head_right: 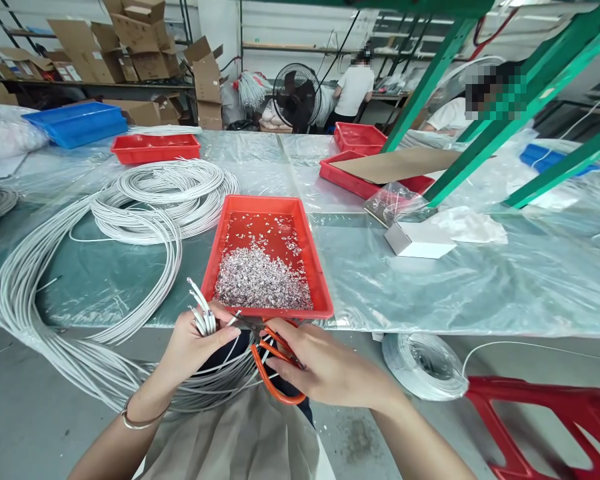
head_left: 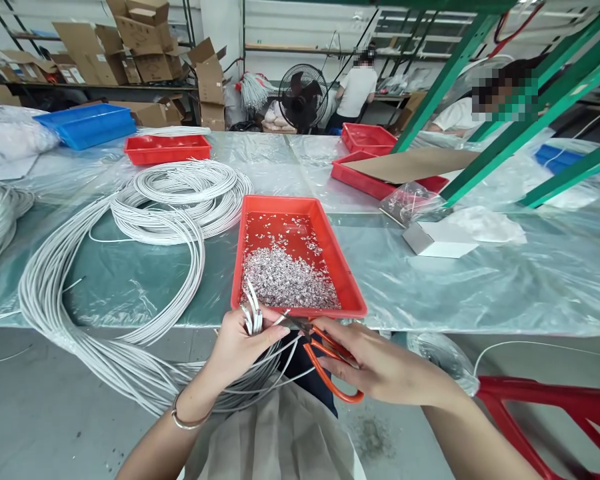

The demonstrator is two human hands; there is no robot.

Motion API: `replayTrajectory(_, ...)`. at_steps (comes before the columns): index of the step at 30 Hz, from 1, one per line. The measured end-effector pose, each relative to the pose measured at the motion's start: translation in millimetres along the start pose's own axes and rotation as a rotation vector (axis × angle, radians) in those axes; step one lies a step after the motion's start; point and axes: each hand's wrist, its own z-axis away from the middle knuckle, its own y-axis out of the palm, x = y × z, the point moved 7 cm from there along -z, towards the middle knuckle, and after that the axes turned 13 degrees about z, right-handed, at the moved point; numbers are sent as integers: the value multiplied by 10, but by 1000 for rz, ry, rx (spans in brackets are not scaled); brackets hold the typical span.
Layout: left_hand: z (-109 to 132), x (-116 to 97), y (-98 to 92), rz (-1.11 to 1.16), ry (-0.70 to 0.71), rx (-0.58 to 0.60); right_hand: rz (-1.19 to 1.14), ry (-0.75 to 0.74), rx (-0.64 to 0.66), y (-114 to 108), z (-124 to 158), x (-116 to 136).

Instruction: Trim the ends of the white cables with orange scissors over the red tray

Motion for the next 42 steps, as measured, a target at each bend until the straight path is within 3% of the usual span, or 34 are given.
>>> replayTrajectory(2,-6,84,1,101,-100,34,18,-10,-20,-17,-3,3)
replayTrajectory(5,7,143,77,288,-199,192,56,-48,-5,-33,6,16)
replayTrajectory(8,35,128,156,413,-238,336,51,-89,-9,-72,18,5)
replayTrajectory(10,39,105,184,476,-234,371,-33,-71,-21,-92,-3,-40)
replayTrajectory(13,23,79,189,477,-186,343,-349,0,-110,-108,-107,-94)
replayTrajectory(16,23,77,214,364,-153,323,-660,-25,-263,-89,-267,-7)
replayTrajectory(23,32,52,167,152,-142,152,-990,-62,-541,11,-442,98)
replayTrajectory(28,8,22,166,45,-67,178,-1043,-32,-500,63,-432,-16)
replayTrajectory(32,-39,-62,203,-53,117,246,-1226,-55,-307,238,-543,-47)
replayTrajectory(34,-56,-41,211,-11,100,256,-1213,-76,-244,289,-596,-38)
replayTrajectory(36,-56,10,218,50,19,267,-1165,-63,-275,268,-609,-56)
replayTrajectory(42,35,145,331,340,-317,457,-800,71,-602,-90,-457,-117)
